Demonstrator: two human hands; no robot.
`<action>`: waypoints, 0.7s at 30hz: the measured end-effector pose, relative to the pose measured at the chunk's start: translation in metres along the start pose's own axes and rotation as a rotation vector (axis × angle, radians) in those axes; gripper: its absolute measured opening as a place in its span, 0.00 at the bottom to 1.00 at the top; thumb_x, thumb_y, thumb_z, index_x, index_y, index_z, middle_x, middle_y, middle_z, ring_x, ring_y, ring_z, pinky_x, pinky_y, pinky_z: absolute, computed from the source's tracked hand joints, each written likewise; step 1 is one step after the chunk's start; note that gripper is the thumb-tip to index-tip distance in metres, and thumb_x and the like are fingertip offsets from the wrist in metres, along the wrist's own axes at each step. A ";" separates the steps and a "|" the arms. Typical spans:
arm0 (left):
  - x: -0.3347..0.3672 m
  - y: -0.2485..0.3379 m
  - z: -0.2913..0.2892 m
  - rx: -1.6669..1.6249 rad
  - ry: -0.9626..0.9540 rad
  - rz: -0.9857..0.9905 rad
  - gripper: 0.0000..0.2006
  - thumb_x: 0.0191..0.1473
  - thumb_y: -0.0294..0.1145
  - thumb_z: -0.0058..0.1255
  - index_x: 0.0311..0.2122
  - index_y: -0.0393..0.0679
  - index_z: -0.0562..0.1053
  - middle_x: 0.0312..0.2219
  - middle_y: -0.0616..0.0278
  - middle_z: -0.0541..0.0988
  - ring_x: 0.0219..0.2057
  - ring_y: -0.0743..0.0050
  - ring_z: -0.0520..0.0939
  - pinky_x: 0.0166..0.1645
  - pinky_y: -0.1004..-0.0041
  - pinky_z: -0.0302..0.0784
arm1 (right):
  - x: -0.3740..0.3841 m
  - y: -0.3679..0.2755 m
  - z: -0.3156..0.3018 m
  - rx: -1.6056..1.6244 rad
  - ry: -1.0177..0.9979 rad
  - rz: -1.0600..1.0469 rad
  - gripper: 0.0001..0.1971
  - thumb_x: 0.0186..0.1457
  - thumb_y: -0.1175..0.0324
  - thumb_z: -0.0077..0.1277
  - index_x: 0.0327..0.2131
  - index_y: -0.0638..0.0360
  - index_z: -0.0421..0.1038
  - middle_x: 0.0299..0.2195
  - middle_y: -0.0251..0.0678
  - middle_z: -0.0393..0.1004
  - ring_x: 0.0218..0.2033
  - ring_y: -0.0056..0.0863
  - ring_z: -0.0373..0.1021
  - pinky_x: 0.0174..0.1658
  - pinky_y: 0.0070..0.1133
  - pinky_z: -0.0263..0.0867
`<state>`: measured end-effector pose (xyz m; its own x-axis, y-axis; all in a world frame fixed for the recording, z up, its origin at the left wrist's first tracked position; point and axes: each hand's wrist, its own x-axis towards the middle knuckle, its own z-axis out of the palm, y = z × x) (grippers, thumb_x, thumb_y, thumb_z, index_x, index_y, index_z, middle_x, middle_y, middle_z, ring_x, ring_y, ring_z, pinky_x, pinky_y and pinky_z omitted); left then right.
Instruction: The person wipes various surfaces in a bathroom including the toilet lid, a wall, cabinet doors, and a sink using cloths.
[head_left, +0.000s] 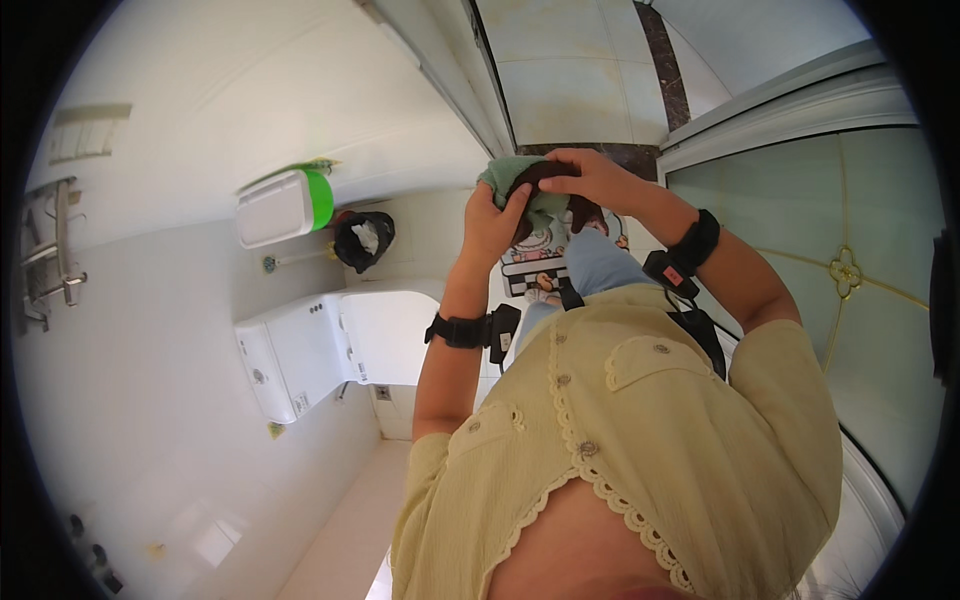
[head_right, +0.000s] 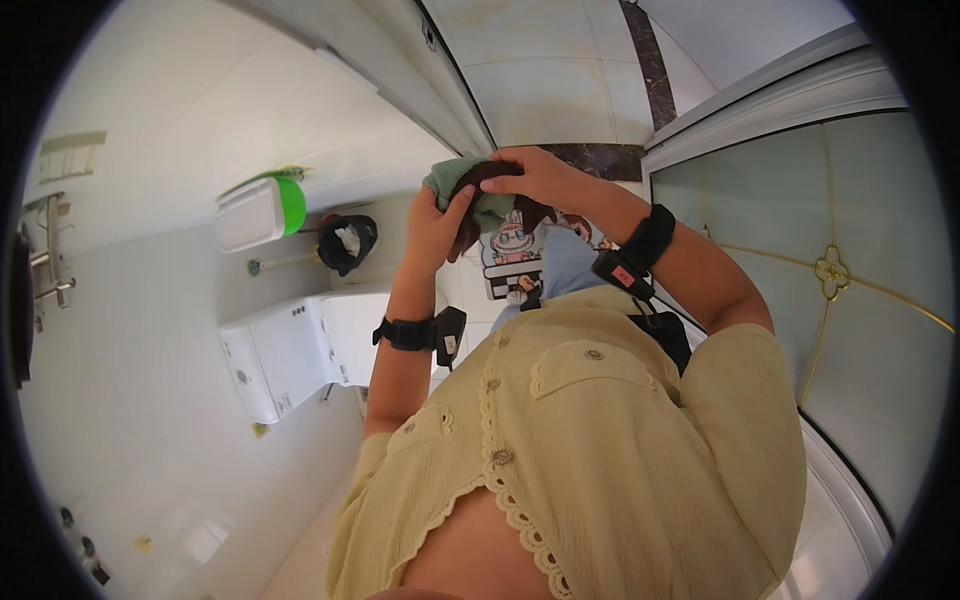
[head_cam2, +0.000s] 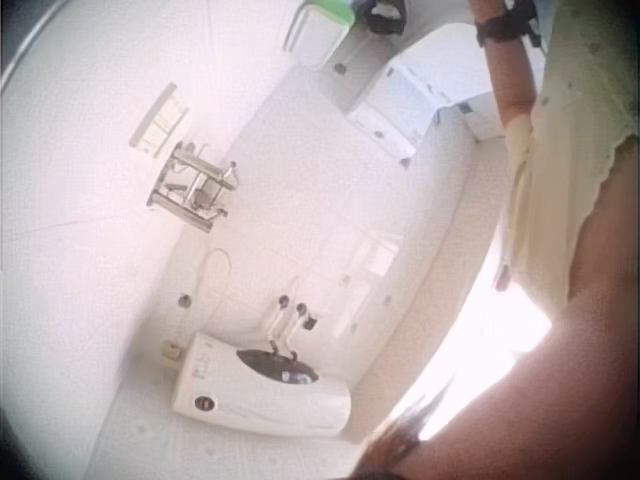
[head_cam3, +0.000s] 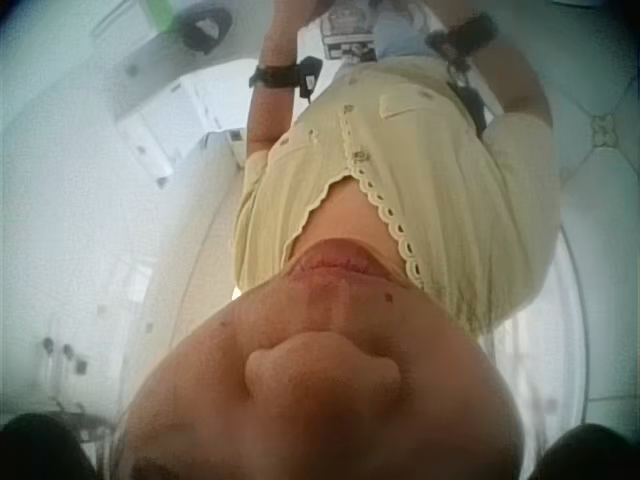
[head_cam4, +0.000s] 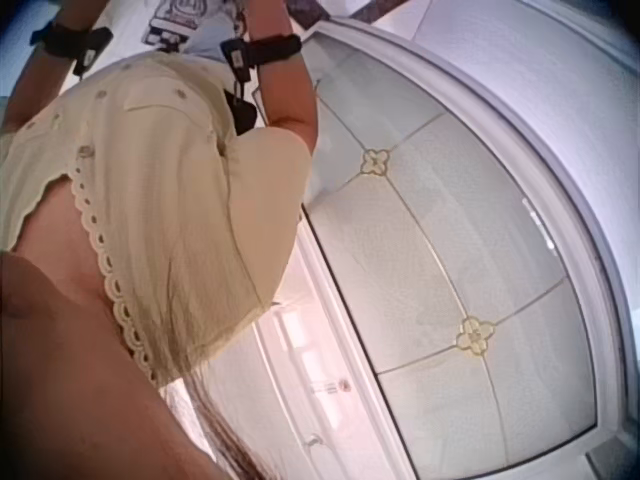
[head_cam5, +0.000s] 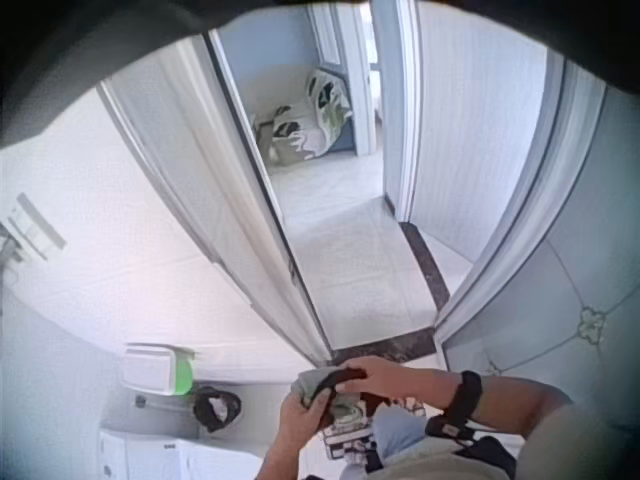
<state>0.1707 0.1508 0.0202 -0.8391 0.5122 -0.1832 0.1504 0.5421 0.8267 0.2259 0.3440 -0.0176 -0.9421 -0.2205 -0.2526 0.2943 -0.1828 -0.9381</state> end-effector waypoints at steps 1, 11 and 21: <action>-0.002 0.002 0.001 0.000 0.001 -0.001 0.16 0.53 0.34 0.51 0.44 0.36 0.68 0.32 0.61 0.76 0.31 0.78 0.75 0.34 0.78 0.71 | -0.002 -0.004 0.003 0.000 -0.001 0.000 0.13 0.54 0.67 0.51 0.41 0.62 0.66 0.31 0.26 0.68 0.33 0.12 0.62 0.38 0.13 0.60; -0.036 0.001 -0.014 -0.279 0.281 0.237 0.19 0.57 0.28 0.42 0.52 0.33 0.59 0.45 0.53 0.68 0.47 0.66 0.69 0.51 0.69 0.66 | 0.022 -0.037 -0.002 0.866 0.305 -0.418 0.10 0.59 0.67 0.44 0.42 0.59 0.63 0.37 0.32 0.70 0.40 0.22 0.68 0.44 0.22 0.66; -0.044 0.057 -0.087 0.330 1.018 0.672 0.40 0.55 0.38 0.43 0.62 0.36 0.33 0.60 0.46 0.42 0.58 0.57 0.53 0.59 0.59 0.52 | 0.086 -0.066 0.035 -0.215 0.613 -0.916 0.23 0.53 0.61 0.51 0.48 0.65 0.59 0.41 0.45 0.67 0.41 0.39 0.65 0.46 0.28 0.60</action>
<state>0.1708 0.1012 0.1219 -0.5457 0.0864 0.8335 0.7023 0.5898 0.3986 0.1314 0.3038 0.0309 -0.7260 0.4315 0.5355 -0.5284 0.1483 -0.8359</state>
